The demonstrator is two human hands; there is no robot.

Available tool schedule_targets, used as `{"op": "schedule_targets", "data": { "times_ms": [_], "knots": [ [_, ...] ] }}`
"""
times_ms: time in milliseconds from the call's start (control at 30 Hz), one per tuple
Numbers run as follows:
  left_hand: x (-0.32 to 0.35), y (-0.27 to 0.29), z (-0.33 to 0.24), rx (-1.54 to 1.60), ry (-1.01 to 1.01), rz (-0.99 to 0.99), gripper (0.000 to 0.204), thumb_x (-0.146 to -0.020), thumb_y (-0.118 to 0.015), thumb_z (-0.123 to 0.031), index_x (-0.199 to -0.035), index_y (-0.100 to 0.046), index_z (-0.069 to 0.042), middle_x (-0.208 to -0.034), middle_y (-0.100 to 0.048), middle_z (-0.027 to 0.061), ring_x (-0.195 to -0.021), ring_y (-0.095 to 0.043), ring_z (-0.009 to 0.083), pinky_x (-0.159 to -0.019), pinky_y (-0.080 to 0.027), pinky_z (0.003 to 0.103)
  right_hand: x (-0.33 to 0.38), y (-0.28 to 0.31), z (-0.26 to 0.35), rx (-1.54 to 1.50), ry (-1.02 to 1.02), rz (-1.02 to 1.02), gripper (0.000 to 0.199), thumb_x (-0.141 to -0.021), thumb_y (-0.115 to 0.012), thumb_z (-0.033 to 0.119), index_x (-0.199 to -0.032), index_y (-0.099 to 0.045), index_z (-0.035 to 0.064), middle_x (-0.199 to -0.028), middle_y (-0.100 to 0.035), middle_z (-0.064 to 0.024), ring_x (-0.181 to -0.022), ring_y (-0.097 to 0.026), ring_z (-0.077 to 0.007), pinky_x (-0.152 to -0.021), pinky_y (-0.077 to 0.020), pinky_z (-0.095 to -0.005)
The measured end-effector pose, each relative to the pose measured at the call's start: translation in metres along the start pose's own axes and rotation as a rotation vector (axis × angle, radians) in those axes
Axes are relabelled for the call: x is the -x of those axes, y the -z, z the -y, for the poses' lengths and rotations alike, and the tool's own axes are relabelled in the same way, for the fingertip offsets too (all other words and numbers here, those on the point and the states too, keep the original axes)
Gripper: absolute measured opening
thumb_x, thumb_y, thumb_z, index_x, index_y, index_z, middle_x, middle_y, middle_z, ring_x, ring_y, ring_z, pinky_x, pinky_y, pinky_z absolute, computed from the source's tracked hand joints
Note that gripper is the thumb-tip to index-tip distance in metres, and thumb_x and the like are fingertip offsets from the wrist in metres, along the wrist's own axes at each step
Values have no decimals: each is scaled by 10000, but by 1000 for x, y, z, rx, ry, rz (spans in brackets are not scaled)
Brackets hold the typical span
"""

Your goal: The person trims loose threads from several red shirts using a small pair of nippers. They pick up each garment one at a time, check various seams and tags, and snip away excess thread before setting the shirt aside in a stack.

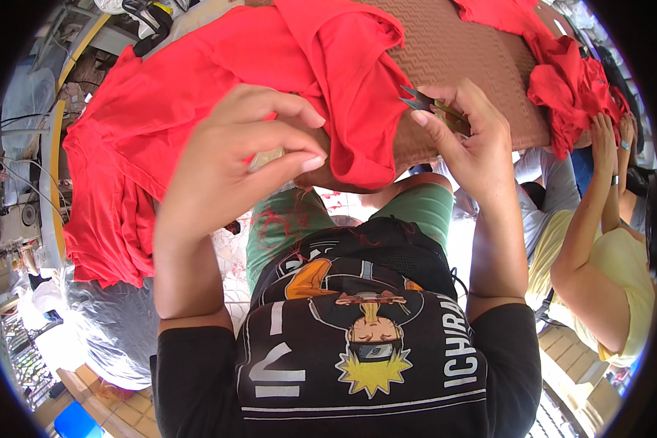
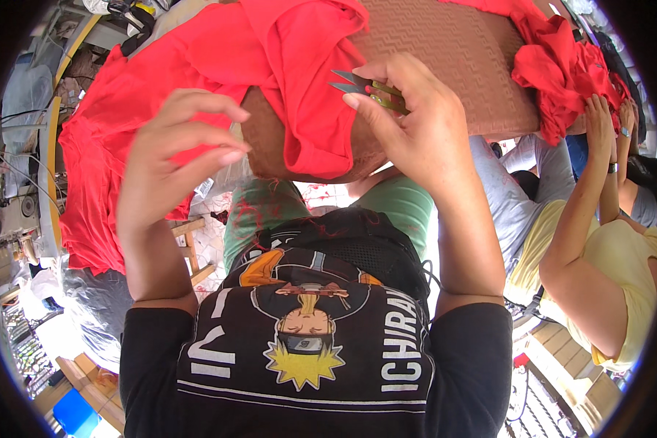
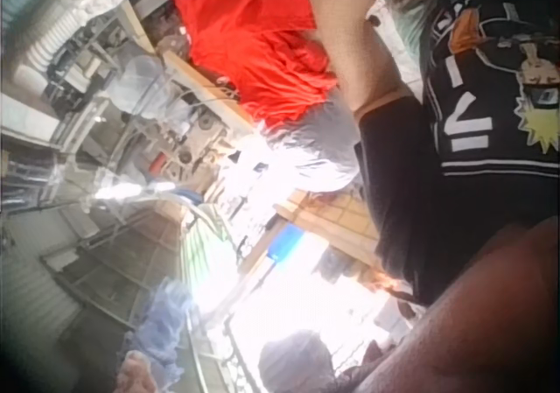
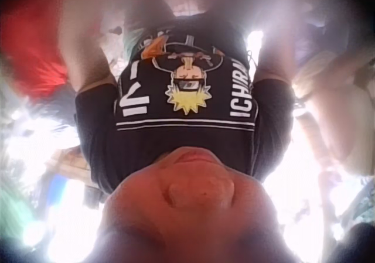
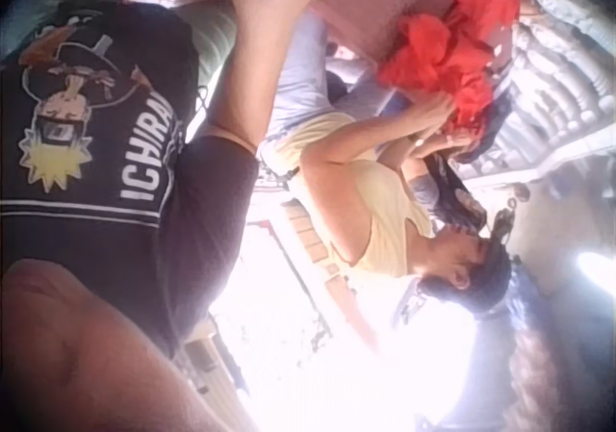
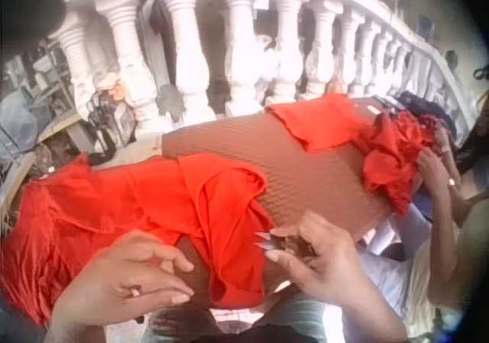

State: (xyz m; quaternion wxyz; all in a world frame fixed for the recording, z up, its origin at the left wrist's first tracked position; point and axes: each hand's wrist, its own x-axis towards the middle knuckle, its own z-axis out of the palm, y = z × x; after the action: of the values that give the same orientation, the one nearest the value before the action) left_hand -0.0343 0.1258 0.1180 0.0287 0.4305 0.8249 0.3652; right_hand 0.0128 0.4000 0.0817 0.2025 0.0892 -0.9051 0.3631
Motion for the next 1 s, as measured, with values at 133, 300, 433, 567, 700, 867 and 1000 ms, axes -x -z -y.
{"op": "schedule_targets", "data": {
  "times_ms": [133, 300, 433, 567, 700, 867, 1000],
  "knots": [
    [7, -58, 23, -188, 164, -66, 147, -772, -737, -137, -913, -735, -94, -1038, -629, 22, -997, -564, 240, -875, -443, 371, -1, 1, 5, -10, 2, 4, 253, -790, -764, 153, -981, -649, 34, -802, -597, -100, -693, -615, -227, -614, -481, -305],
    [10, -83, 31, -177, 175, -75, 112, -773, -732, -133, -873, -730, -83, -1029, -621, 30, -969, -560, 246, -856, -448, 365, 1, -1, 4, -33, -7, 4, 251, -789, -765, 149, -980, -648, 34, -798, -594, -97, -685, -606, -217, -608, -477, -299],
    [11, -53, 23, -137, 191, -28, 104, -769, -736, -132, -857, -726, -76, -1045, -623, 34, -1001, -558, 242, -856, -446, 364, 2, 0, 1, -23, -8, 0, 246, -790, -764, 144, -978, -649, 35, -798, -595, -96, -682, -603, -212, -606, -472, -295],
    [18, -22, 3, -201, 160, 44, 101, -782, -728, -137, -857, -724, -70, -1033, -661, 50, -1001, -589, 240, -839, -462, 353, 3, -3, -2, -56, -10, 4, 245, -788, -765, 139, -977, -649, 35, -797, -596, -94, -677, -600, -208, -603, -469, -296],
    [34, -12, 8, -185, 152, 355, 140, -797, -717, -135, -927, -722, -82, -959, -701, 75, -916, -648, 250, -815, -484, 360, 3, -5, -5, -46, 10, 8, 250, -784, -768, 137, -978, -646, 35, -800, -602, -93, -662, -595, -207, -595, -468, -298],
    [14, -51, -10, 51, 336, 96, 239, -837, -697, -126, -1067, -687, -63, -931, -700, 105, -853, -669, 260, -770, -506, 356, 5, -8, -4, -115, -17, -9, 233, -795, -760, 122, -976, -644, 30, -830, -626, -92, -679, -612, -189, -601, -476, -293],
    [7, -95, 0, 204, 430, 33, 278, -885, -668, -99, -1159, -658, -59, -924, -691, 69, -819, -643, 146, -748, -495, 268, 17, -15, -1, -367, -182, 109, 194, -813, -729, 57, -987, -650, 20, -837, -647, -91, -751, -659, -167, -635, -497, -281]
  ]
}}
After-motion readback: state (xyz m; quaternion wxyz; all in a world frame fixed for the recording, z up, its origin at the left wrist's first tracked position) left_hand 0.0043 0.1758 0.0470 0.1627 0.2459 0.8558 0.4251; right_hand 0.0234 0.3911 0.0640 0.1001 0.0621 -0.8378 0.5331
